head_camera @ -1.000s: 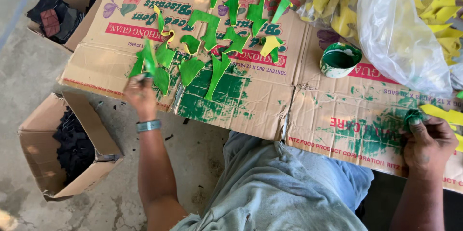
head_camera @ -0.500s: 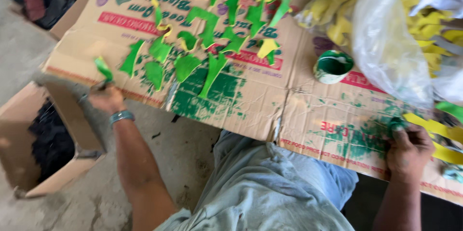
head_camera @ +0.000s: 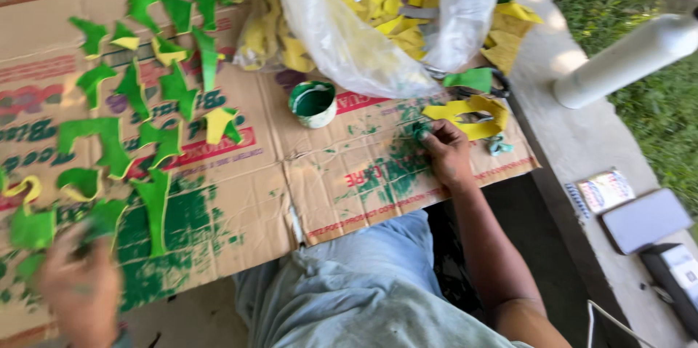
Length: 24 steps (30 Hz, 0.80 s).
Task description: The person paints yellow foam cutouts green using a small cloth. They repeatedly dip the cloth into a green paint container and rub it onto each cutout, then place the painted pieces on a cardboard surface.
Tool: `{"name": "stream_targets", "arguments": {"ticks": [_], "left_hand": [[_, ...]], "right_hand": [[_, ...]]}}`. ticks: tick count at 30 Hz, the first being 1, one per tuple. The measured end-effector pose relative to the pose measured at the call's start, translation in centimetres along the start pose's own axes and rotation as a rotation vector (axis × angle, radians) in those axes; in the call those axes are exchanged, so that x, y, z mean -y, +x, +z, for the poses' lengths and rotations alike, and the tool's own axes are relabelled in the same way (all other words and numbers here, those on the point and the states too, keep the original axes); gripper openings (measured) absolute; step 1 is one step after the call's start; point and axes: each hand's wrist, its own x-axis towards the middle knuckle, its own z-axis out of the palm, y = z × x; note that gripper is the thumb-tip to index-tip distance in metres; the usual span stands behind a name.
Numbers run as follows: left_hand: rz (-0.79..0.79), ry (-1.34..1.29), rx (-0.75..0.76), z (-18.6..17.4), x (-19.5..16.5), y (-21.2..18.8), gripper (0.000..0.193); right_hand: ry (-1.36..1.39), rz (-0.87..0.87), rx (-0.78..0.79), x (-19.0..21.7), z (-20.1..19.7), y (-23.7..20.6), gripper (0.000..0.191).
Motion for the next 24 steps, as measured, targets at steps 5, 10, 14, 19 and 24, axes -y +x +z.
{"name": "stream_targets", "arguments": {"ticks": [5, 10, 14, 19, 24], "left_hand": [[0.183, -0.475, 1.043, 7.5, -22.9, -0.2, 0.043], [1.243, -0.02, 0.818, 6.7, -44.9, 0.5, 0.035], [1.402, 0.318, 0.467, 7.8, -46.7, 0.7, 0.032], [1.588, 0.604, 0.436, 8.2, -45.2, -1.9, 0.027], [1.35, 0.238, 0.503, 17.2, -42.2, 7.5, 0.013]], "right_hand": [[0.186, 0.064, -0.001, 1.6, 0.0, -1.0, 0.011], [0.196, 0.013, 0.064, 2.5, -0.8, -2.0, 0.014], [0.253, -0.017, 0.067, 2.7, -1.8, -2.7, 0.015], [0.273, -0.027, 0.039, 2.6, -3.3, -3.0, 0.014], [0.322, -0.023, -0.025, 1.8, -4.9, -2.3, 0.015]]}}
